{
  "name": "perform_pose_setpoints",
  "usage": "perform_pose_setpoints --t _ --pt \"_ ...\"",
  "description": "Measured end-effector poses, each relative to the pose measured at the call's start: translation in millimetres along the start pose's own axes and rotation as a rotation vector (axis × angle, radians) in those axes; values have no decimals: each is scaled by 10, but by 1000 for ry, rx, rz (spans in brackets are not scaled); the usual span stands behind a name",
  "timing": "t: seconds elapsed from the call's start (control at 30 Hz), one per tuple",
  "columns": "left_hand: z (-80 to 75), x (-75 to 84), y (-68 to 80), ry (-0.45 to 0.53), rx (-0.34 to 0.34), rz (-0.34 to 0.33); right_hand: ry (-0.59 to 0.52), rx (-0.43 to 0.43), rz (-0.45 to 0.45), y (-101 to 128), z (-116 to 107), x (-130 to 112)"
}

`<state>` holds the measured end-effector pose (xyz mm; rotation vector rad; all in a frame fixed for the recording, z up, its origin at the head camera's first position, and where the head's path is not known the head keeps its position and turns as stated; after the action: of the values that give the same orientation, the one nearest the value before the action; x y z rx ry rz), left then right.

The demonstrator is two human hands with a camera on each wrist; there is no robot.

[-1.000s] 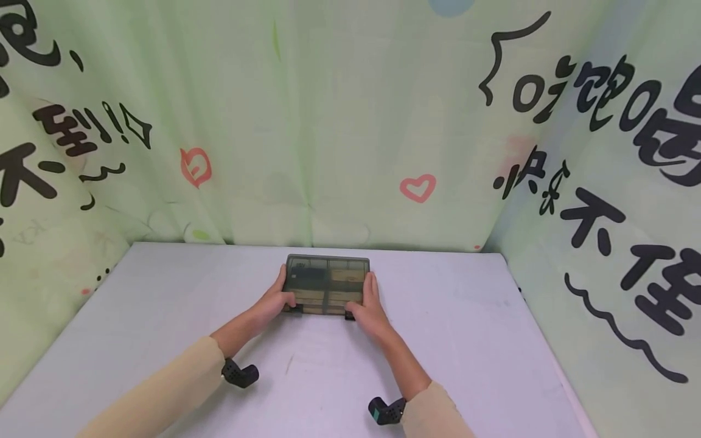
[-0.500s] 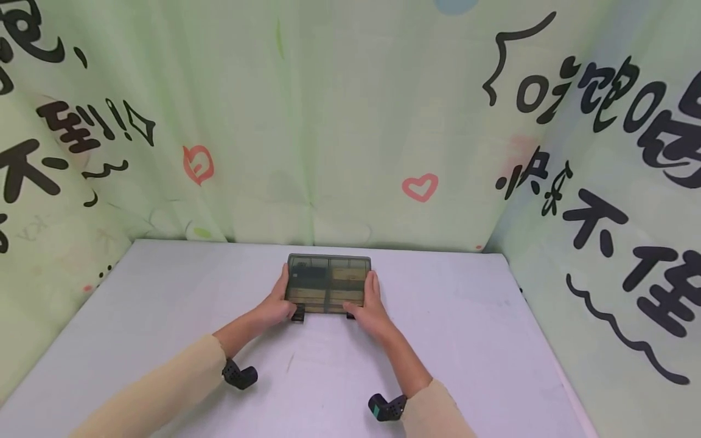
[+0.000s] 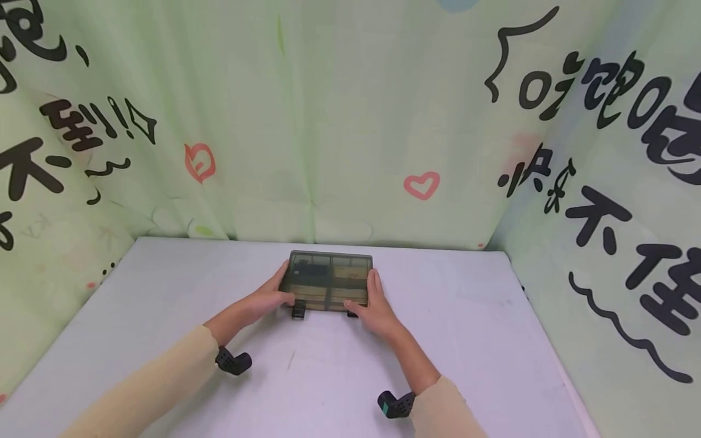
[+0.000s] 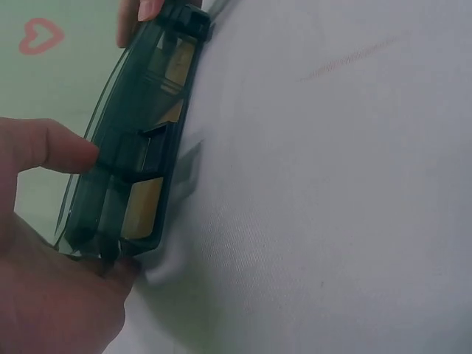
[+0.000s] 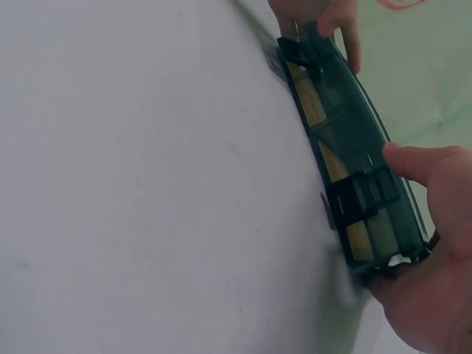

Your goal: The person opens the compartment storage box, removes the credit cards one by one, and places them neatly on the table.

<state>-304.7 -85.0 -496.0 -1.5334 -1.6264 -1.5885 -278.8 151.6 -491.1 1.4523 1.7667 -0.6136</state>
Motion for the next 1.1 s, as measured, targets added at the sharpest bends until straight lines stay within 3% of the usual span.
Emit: perform_pose_setpoints --t 0.3,0.53,0.77,1.1 --pt "-65 -28 14 53 16 74 49 7 -71 77 -183 90" --pt "-97 -28 36 26 41 112 58 27 -136 131 -260 75" --pt "-114 -47 24 16 44 100 59 69 -89 117 -301 81" --pt "-137 -40 31 20 65 122 37 149 -111 119 -474 -65"
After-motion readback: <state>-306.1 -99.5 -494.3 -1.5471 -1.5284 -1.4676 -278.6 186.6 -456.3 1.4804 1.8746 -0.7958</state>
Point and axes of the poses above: each hand's wrist, its own y-axis away from the middle knuckle, its own z-axis out of the palm, x = y × z, the point moved 6 cm from there along -y, towards the middle knuckle, and after that the axes turned 6 degrees about -z, right-handed, at the moved point
